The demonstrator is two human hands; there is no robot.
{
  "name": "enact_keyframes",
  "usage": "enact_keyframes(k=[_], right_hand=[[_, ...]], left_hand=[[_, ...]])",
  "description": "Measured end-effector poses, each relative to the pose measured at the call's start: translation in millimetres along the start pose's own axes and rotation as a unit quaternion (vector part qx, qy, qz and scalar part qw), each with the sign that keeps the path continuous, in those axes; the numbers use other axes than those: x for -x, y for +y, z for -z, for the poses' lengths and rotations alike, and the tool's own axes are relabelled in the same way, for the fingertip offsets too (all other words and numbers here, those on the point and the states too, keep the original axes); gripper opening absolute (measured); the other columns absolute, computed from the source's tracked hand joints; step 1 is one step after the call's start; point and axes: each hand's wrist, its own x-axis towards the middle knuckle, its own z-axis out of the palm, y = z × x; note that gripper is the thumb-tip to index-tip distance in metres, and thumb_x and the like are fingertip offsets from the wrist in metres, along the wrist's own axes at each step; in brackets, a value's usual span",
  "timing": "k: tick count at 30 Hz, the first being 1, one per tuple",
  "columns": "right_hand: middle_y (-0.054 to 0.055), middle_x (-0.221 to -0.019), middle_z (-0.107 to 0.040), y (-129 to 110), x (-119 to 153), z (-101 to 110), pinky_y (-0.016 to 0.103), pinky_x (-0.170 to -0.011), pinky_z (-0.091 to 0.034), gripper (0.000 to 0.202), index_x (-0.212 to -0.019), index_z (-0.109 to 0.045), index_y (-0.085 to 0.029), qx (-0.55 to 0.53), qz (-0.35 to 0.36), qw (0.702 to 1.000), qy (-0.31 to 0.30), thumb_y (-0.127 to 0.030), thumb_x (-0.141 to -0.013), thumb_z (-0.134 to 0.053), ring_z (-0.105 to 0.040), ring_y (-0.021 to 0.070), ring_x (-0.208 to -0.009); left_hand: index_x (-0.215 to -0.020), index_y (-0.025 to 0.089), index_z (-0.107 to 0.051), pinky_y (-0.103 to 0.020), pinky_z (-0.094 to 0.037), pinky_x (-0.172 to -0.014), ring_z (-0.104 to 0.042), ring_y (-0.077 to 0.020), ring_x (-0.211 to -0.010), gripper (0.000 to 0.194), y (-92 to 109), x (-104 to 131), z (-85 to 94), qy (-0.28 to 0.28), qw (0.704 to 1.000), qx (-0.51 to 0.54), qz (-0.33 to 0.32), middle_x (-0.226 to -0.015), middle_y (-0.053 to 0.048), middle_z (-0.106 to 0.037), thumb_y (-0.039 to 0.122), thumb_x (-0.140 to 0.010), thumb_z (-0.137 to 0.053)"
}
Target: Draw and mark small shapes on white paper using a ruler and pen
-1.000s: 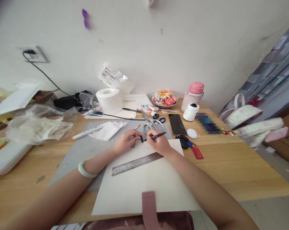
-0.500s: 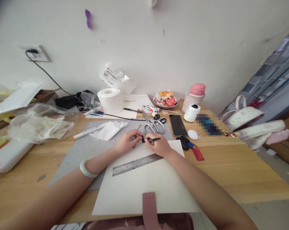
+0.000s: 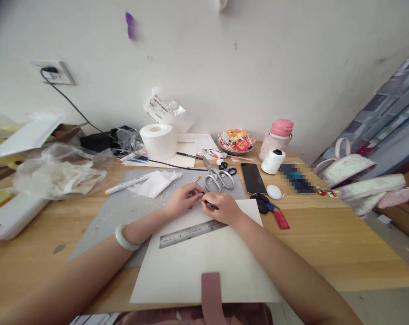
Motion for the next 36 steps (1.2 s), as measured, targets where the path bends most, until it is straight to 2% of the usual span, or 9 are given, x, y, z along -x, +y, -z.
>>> enact_keyframes(k=[6, 11, 15, 21, 26, 32, 36], right_hand=[[0.003, -0.065, -0.061, -7, -2, 3, 0.024, -0.056, -0.031, 0.017, -0.069, -0.053, -0.021, 0.053, 0.040, 0.997, -0.026, -0.022, -0.080, -0.040, -0.051, 0.0134, -0.060], [0.002, -0.064, -0.060, -5, -2, 2, 0.024, -0.055, -0.031, 0.016, -0.068, -0.051, -0.020, 0.065, 0.059, 0.996, -0.009, -0.020, -0.080, -0.040, -0.051, 0.0131, -0.058], [0.002, -0.061, -0.059, -1, 0, -2, 0.023, -0.054, -0.031, 0.014, -0.066, -0.050, -0.020, 0.067, 0.045, 0.997, 0.011, -0.018, -0.077, -0.041, -0.051, 0.0123, -0.056], [0.001, -0.060, -0.058, 4, -1, -5, 0.022, -0.054, -0.032, 0.012, -0.067, -0.052, -0.019, 0.010, -0.005, 0.999, 0.039, -0.020, -0.076, -0.044, -0.049, 0.0111, -0.054], [0.000, -0.061, -0.057, 3, -3, -4, 0.022, -0.053, -0.033, 0.008, -0.069, -0.051, -0.019, -0.046, -0.077, 0.996, 0.027, -0.021, -0.075, -0.046, -0.048, 0.0110, -0.054], [-0.004, -0.052, -0.051, 10, -6, -4, 0.022, -0.051, -0.037, 0.011, -0.068, -0.047, -0.020, -0.183, -0.183, 0.966, 0.014, -0.026, -0.077, -0.045, -0.049, 0.0114, -0.049], [-0.004, -0.049, -0.052, 13, -8, -6, 0.023, -0.049, -0.039, 0.012, -0.068, -0.047, -0.020, -0.231, -0.226, 0.946, 0.011, -0.028, -0.077, -0.045, -0.051, 0.0119, -0.048]], left_hand=[[-0.082, 0.017, -0.059, -0.023, -0.044, -0.067, -0.054, -0.0121, -0.070, 0.013, -1, 0, -0.8, 0.000, 1.000, 0.015, 0.002, -0.081, -0.001, -0.062, 0.026, -0.079, -0.050], [-0.083, 0.017, -0.059, -0.023, -0.044, -0.067, -0.053, -0.0118, -0.070, 0.014, -2, 0, -1.2, -0.005, 1.000, 0.025, 0.005, -0.081, 0.000, -0.062, 0.027, -0.080, -0.049], [-0.083, 0.017, -0.059, -0.022, -0.043, -0.066, -0.052, -0.0110, -0.067, 0.015, -1, -1, -1.3, -0.009, 1.000, 0.029, 0.004, -0.081, 0.000, -0.062, 0.027, -0.080, -0.049], [-0.085, 0.017, -0.058, -0.022, -0.042, -0.064, -0.049, -0.0102, -0.064, 0.016, -2, -1, -1.1, -0.015, 0.999, 0.026, 0.017, -0.079, 0.000, -0.060, 0.028, -0.080, -0.049], [-0.084, 0.017, -0.058, -0.021, -0.040, -0.062, -0.047, -0.0095, -0.062, 0.015, -2, -1, -1.1, -0.017, 0.999, 0.030, 0.020, -0.078, 0.001, -0.059, 0.028, -0.080, -0.048], [-0.084, 0.017, -0.057, -0.020, -0.039, -0.060, -0.044, -0.0090, -0.060, 0.016, -1, 0, -0.4, -0.021, 0.999, 0.030, 0.028, -0.076, 0.002, -0.058, 0.030, -0.080, -0.048], [-0.084, 0.017, -0.057, -0.020, -0.038, -0.059, -0.044, -0.0091, -0.059, 0.016, 0, 0, -0.6, -0.020, 0.999, 0.028, 0.034, -0.074, 0.002, -0.057, 0.031, -0.080, -0.049]])
